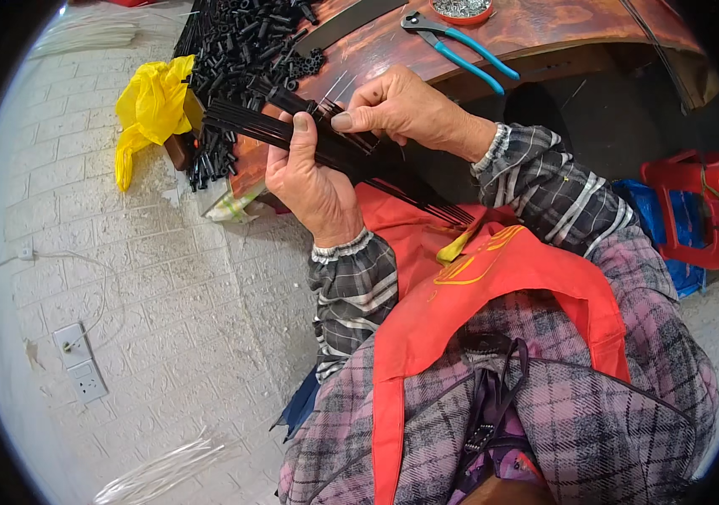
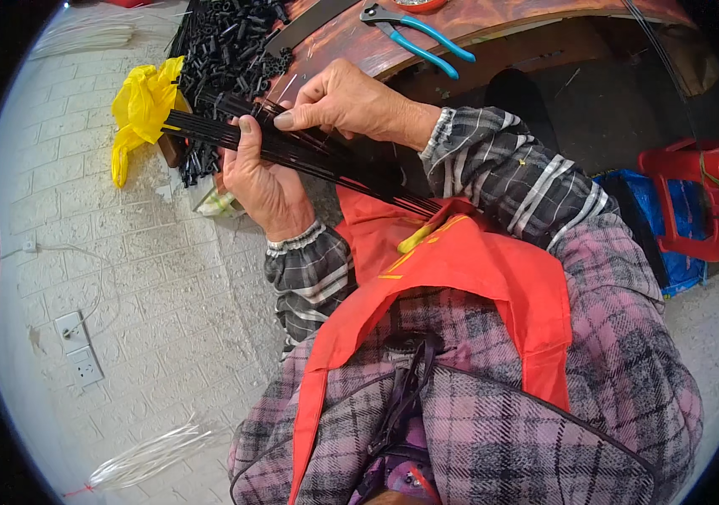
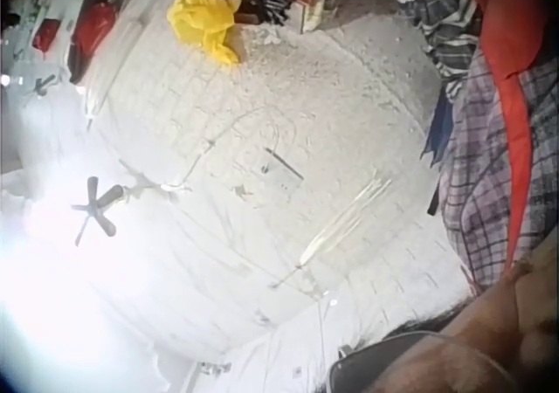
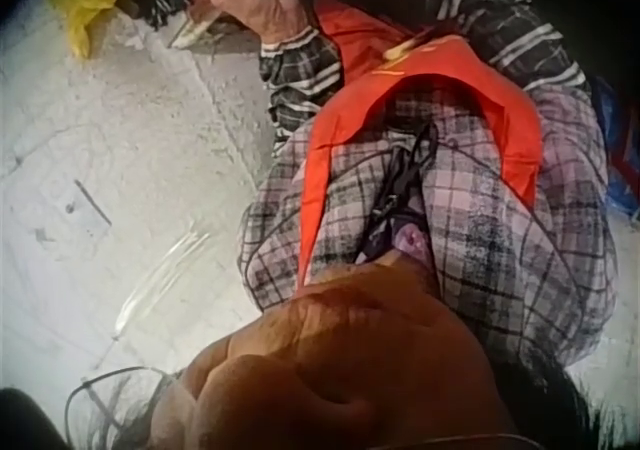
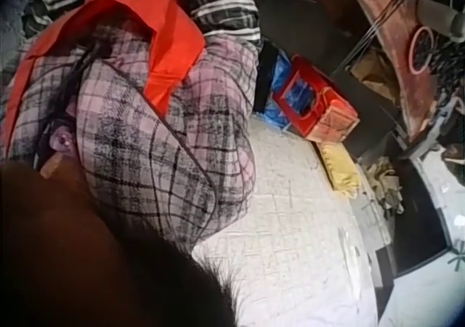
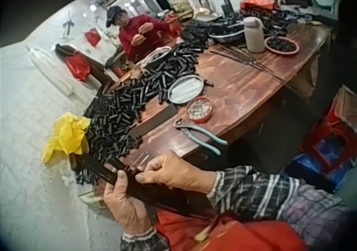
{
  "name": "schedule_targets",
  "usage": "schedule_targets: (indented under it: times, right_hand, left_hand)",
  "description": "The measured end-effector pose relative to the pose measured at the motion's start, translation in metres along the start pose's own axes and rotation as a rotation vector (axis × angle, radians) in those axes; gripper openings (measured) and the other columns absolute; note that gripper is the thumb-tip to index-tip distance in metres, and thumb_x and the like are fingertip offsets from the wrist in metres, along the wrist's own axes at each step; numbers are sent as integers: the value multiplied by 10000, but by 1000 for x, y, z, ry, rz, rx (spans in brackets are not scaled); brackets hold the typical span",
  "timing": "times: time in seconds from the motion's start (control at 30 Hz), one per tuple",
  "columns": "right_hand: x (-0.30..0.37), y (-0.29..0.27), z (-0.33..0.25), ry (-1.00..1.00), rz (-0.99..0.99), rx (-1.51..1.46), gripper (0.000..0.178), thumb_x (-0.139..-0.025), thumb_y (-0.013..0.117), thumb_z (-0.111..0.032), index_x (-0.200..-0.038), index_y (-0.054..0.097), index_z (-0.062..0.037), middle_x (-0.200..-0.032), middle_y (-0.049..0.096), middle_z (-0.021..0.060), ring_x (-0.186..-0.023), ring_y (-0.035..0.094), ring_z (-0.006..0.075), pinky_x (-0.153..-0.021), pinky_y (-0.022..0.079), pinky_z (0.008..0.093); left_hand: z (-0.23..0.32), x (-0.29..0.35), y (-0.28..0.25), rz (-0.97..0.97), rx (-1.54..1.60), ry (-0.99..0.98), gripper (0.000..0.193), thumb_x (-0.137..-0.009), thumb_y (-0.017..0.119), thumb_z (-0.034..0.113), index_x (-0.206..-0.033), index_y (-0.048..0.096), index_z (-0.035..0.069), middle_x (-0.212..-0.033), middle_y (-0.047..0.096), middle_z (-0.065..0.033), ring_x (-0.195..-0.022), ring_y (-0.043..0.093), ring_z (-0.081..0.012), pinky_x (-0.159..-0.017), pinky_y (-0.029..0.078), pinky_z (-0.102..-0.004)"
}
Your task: Assembling wiring harnesses by attaching connectors and sleeves using pliers.
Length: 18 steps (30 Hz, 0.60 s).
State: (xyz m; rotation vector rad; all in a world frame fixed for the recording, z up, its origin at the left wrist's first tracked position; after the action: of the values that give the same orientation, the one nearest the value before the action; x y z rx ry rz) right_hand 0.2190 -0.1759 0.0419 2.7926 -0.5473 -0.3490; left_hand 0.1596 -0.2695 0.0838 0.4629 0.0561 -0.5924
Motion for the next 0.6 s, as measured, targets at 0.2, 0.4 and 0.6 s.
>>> schedule_targets:
  times: [0.2,0.4,0.6]
  right_hand:
    - [-17,1,1,-90,45,99,302,-756,645,-288,-595,576,-42,-491,446,-46,-390,392,19,-334,283,162]
    - [-16,-2,0,-54,137,61,306,-768,633,-280,-595,550,-43,-495,445,-48,-384,397,22,-327,297,163]
    - [-14,2,-6,-155,173,130,301,-770,632,-239,-583,541,-21,-491,440,-45,-420,388,18,-361,298,178]
  left_hand:
    - [-2,-16,-3,-32,48,0,157,-801,569,33,-941,524,-21,-847,573,-66,-765,568,-152,-707,473,-258]
    - [-11,-23,-7,18,29,-48,160,-814,557,52,-955,521,-16,-862,578,-71,-775,568,-152,-724,469,-258]
    - [-8,-16,-2,-45,42,-37,173,-814,566,66,-955,529,-26,-859,579,-76,-768,568,-143,-708,471,-249]
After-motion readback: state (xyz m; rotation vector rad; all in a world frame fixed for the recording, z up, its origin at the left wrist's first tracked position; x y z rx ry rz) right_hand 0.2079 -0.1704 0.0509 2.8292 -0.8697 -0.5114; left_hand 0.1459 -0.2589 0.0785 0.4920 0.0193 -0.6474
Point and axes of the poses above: each hand's wrist, its own x-axis away from the middle knuckle, its own y-axis out of the palm, z = x × y, the point moved 9 cm from there along -x, towards the middle knuckle
